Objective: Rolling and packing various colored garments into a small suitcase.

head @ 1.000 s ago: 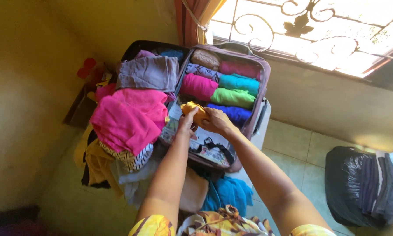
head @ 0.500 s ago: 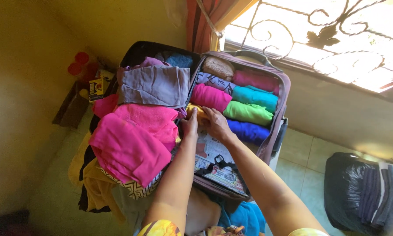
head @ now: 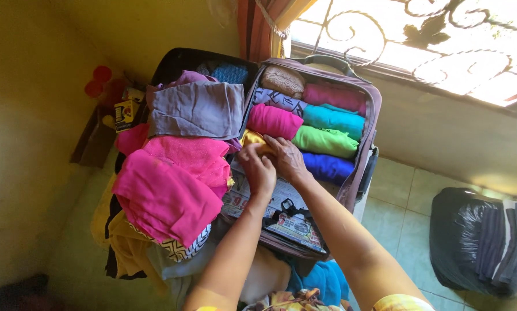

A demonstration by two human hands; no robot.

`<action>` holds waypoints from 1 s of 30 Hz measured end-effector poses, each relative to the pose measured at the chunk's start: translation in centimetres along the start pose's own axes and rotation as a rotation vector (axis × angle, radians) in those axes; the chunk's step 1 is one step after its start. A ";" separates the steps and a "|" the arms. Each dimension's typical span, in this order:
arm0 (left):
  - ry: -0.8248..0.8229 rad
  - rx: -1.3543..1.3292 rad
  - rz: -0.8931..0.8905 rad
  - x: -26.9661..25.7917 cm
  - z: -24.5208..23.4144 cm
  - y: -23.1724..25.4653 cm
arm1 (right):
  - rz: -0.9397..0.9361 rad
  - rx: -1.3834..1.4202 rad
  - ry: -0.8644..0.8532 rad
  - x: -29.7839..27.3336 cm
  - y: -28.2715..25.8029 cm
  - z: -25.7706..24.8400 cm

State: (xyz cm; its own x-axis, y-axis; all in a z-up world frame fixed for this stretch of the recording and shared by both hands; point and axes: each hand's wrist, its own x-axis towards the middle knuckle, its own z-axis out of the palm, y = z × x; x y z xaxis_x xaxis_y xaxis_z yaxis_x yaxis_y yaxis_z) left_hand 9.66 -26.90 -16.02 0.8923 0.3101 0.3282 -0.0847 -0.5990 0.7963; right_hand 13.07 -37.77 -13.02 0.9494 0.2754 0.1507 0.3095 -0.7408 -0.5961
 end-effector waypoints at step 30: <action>-0.288 0.287 0.150 3.6 -0.1 -0.2 | -0.105 -0.209 0.146 -2.5 2.8 -0.1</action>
State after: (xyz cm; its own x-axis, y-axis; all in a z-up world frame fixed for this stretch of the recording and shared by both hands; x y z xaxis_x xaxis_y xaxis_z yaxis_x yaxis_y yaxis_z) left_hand 12.87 -25.53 -14.96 0.9703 0.0100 0.2415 -0.1318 -0.8155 0.5635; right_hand 11.56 -40.63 -14.99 0.9046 0.2773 0.3238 0.3962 -0.8273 -0.3982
